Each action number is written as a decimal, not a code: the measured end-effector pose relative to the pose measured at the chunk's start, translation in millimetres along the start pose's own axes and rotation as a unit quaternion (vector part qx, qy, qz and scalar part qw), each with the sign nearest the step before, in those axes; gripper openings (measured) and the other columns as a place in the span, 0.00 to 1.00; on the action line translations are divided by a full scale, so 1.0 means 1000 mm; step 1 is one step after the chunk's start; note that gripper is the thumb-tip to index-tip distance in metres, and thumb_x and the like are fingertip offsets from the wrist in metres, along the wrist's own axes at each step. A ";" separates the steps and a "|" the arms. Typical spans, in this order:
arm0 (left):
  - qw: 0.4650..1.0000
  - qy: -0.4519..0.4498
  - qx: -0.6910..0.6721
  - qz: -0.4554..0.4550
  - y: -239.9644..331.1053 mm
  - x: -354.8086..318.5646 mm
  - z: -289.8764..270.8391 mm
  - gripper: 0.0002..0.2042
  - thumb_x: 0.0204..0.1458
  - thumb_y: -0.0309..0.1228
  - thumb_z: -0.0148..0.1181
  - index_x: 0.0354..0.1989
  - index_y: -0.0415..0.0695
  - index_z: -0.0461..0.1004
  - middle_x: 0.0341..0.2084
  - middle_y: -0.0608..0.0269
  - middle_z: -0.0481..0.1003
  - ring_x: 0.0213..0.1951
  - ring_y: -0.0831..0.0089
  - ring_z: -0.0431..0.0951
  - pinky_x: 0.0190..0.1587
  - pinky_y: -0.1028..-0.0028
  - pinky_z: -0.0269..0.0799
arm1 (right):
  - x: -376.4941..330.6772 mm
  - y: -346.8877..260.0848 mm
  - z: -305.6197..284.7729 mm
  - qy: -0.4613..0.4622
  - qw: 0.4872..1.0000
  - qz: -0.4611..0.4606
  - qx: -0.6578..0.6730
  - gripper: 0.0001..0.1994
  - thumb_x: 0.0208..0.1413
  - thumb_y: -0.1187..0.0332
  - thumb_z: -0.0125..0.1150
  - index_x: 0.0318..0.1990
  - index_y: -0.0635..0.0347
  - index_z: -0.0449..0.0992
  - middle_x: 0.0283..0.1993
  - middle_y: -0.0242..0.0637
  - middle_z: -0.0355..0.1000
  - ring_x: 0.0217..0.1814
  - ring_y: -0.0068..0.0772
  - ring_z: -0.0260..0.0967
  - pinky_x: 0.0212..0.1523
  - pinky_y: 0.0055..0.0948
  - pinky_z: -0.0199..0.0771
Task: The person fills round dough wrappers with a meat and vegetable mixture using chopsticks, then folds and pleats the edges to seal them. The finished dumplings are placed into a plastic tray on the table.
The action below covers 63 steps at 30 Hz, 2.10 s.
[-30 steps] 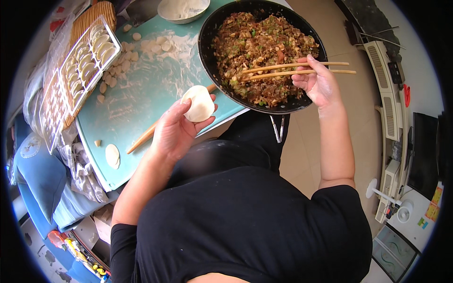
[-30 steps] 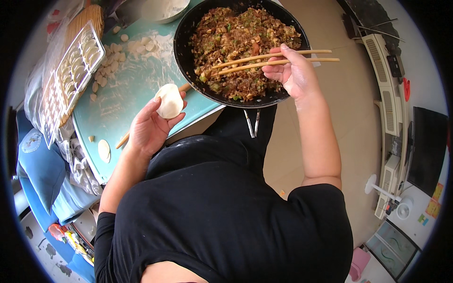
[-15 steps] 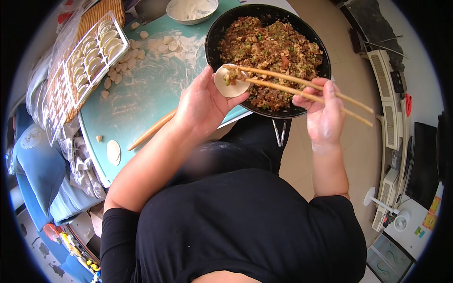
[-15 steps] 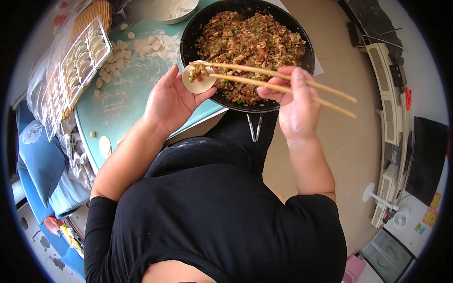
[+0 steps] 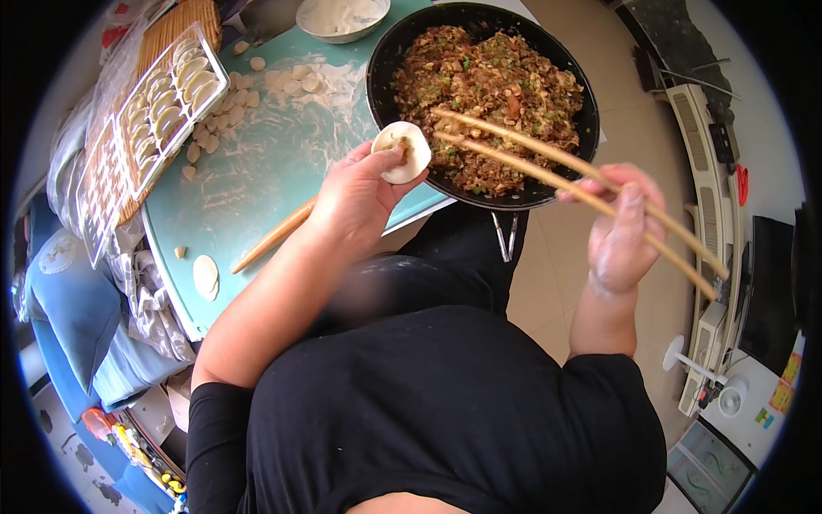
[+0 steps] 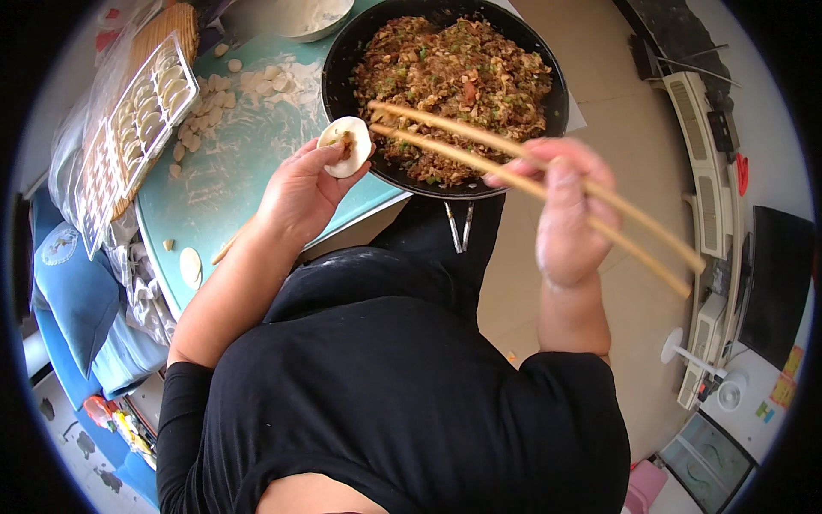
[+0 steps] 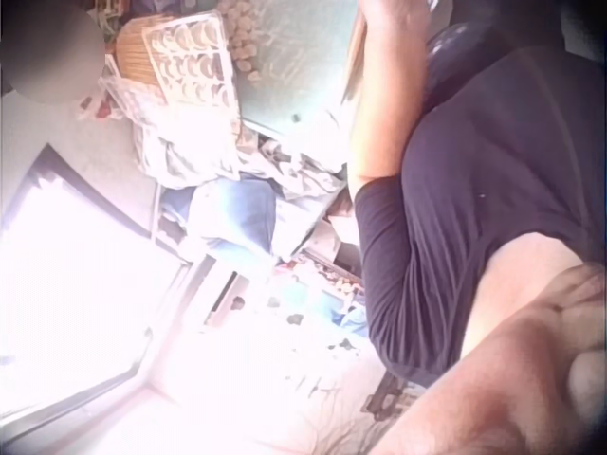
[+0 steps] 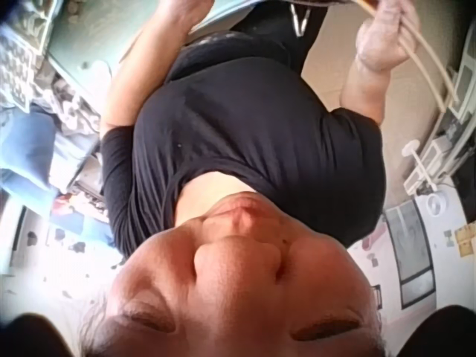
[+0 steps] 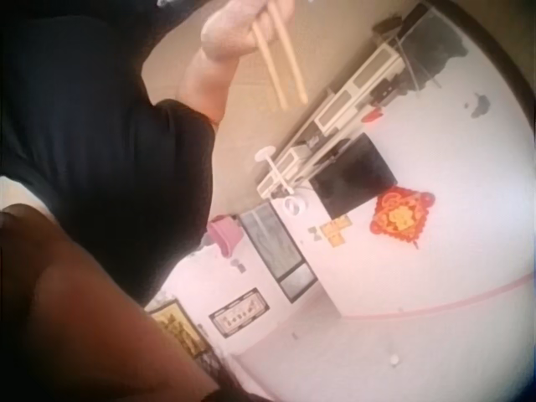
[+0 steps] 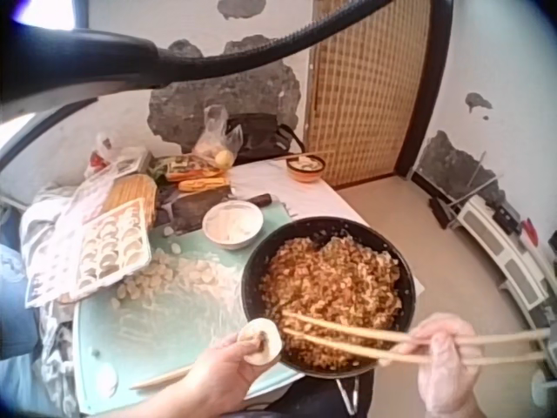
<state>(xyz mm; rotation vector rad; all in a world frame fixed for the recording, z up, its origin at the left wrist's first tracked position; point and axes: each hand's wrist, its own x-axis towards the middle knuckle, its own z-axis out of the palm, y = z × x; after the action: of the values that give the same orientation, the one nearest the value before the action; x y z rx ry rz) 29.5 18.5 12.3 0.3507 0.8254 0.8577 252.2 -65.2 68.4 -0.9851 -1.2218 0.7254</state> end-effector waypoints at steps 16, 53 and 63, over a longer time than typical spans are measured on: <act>0.990 -0.084 -0.116 0.004 0.008 -0.012 -0.020 0.29 0.56 0.45 0.44 0.55 0.29 0.56 0.52 0.40 0.63 0.55 0.54 0.65 0.57 0.60 0.61 | 0.001 0.060 -0.011 0.013 0.981 0.194 -0.023 0.13 0.61 0.65 0.43 0.37 0.68 0.69 0.27 0.39 0.68 0.26 0.31 0.70 0.31 0.27 0.75; 0.992 -0.082 -0.093 -0.015 0.001 -0.012 0.000 0.17 0.57 0.32 0.44 0.51 0.33 0.61 0.47 0.50 0.69 0.49 0.62 0.70 0.54 0.64 0.66 | -0.007 -0.001 0.008 -0.056 0.993 0.060 0.079 0.13 0.61 0.68 0.42 0.40 0.72 0.68 0.37 0.45 0.67 0.33 0.33 0.70 0.35 0.34 0.77; 0.996 -0.062 0.056 0.041 -0.001 -0.017 0.002 0.16 0.54 0.28 0.49 0.50 0.34 0.63 0.46 0.52 0.70 0.48 0.66 0.71 0.52 0.68 0.67 | -0.016 -0.009 0.020 -0.096 0.994 0.043 0.017 0.12 0.59 0.71 0.42 0.39 0.72 0.69 0.37 0.45 0.65 0.34 0.33 0.70 0.37 0.32 0.77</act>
<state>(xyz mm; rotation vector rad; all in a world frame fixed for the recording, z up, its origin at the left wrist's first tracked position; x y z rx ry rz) 25.3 4.4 21.3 0.5339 0.7496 0.8592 229.2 -79.2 70.8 -0.9620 -1.3353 0.9229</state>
